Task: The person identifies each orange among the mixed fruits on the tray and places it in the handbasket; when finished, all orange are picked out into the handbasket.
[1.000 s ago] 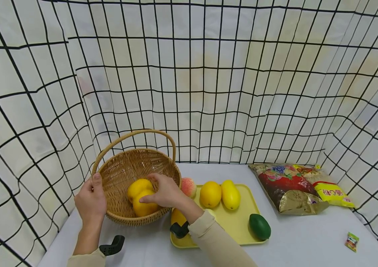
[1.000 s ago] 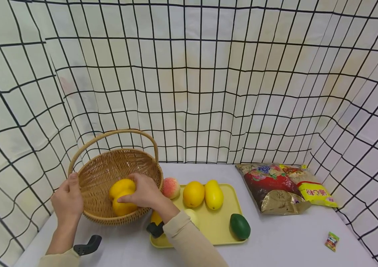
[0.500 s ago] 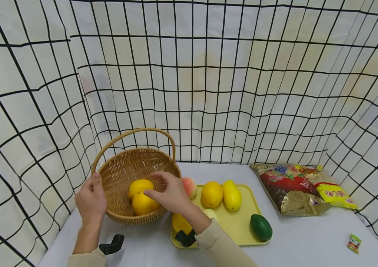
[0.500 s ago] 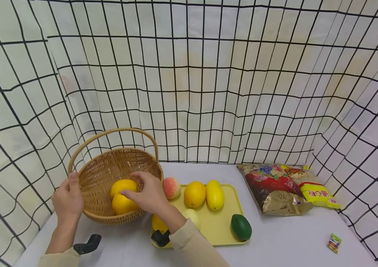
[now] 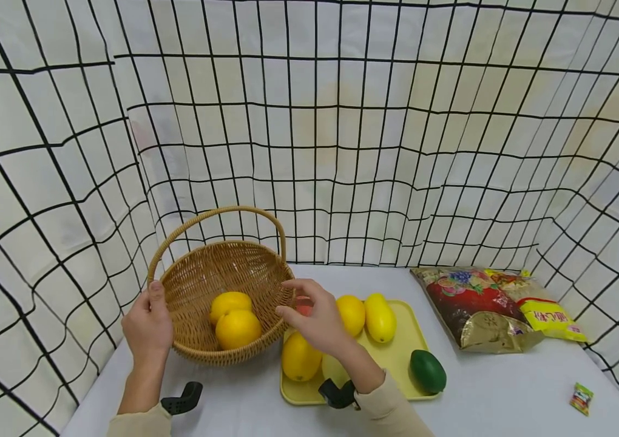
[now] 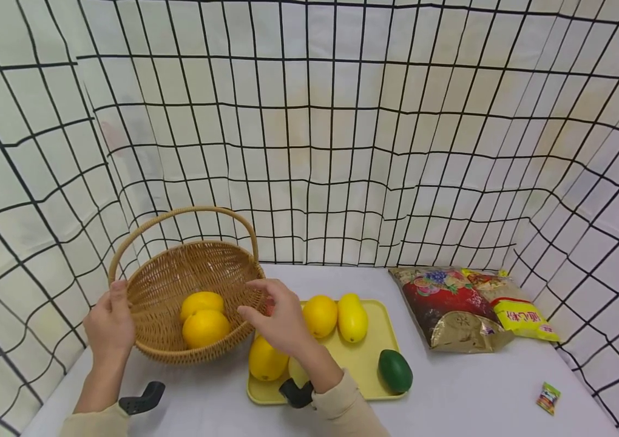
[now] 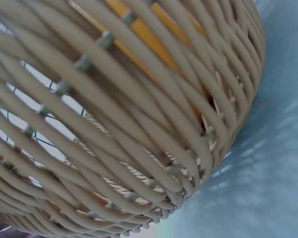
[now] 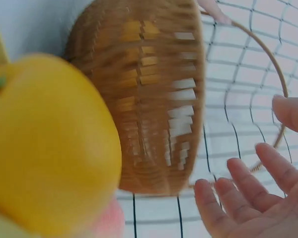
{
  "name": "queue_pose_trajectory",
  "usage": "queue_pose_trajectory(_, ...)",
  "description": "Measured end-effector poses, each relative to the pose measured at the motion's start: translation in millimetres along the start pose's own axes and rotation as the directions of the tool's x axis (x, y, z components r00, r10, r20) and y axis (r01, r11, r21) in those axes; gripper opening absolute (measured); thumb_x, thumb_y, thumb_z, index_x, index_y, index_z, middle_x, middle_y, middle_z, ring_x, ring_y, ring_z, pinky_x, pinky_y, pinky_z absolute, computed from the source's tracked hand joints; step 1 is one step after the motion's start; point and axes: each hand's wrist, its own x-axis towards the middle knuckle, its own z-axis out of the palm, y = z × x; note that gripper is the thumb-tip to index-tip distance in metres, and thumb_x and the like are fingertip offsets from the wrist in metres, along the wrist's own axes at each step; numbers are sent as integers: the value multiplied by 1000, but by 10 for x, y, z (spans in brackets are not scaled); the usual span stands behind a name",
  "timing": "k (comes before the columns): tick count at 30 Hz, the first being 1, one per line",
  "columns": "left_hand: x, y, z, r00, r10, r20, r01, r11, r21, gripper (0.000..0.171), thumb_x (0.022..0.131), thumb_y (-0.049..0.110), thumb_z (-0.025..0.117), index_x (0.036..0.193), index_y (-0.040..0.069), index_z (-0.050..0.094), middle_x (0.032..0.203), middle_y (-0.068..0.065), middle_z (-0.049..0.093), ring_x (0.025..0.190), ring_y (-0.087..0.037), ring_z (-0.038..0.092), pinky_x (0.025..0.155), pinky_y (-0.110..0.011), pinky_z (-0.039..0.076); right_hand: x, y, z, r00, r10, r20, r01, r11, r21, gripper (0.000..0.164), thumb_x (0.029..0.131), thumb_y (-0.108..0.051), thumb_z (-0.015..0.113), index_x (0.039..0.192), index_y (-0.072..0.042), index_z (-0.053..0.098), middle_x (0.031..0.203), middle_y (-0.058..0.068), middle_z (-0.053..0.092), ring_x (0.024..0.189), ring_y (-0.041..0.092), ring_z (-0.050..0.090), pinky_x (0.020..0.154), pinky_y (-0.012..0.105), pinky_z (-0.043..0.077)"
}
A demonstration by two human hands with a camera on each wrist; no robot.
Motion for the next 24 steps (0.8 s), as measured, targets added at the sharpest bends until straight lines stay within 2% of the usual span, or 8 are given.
queue_pose_trajectory(3, 7, -8, 12, 1000, -6, 7, 6, 1000, -6, 60, 101, 54, 41, 59, 12, 35, 49, 1, 28, 43, -8, 18, 44, -27, 14, -14, 55, -137, 999, 32, -38, -32, 999, -10, 39, 91, -23, 72, 127, -14, 60, 128, 1, 58, 115, 30, 56, 95, 46, 48)
queue_pose_trajectory(7, 15, -18, 17, 1000, -21, 1, 21, 1000, 0, 61, 102, 54, 40, 59, 12, 34, 49, 1, 28, 42, -10, 19, 44, -28, 15, -9, 139, -317, 994, 55, -99, -59, 998, -37, 38, 91, -20, 71, 127, -10, 60, 128, 2, 59, 115, 27, 55, 97, 47, 46)
queue_pose_trajectory(13, 20, -13, 9, 998, -55, 8, 55, 998, 9, 60, 102, 53, 40, 60, 11, 36, 49, 2, 28, 43, -10, 20, 44, -28, 15, -3, 240, -571, 979, 102, -179, -115, 991, -67, 37, 92, -22, 70, 127, -12, 61, 129, 5, 60, 115, 26, 56, 97, 48, 46)
queue_pose_trajectory(18, 25, -7, 10, 998, -61, 12, 61, 998, 14, 58, 102, 51, 41, 60, 11, 36, 50, 2, 29, 44, -9, 21, 46, -29, 17, -18, 342, -747, 969, 141, -204, -162, 983, -89, 38, 92, -22, 71, 126, -9, 61, 129, 7, 60, 118, 28, 55, 99, 47, 44)
queue_pose_trajectory(24, 19, -11, -5, 999, -47, 9, 47, 999, 24, 59, 102, 52, 40, 59, 11, 36, 48, 1, 29, 42, -9, 19, 43, -27, 15, -37, 509, -866, 958, 196, -208, -233, 957, -171, 38, 92, -23, 71, 126, -9, 61, 128, 7, 61, 117, 28, 55, 102, 45, 42)
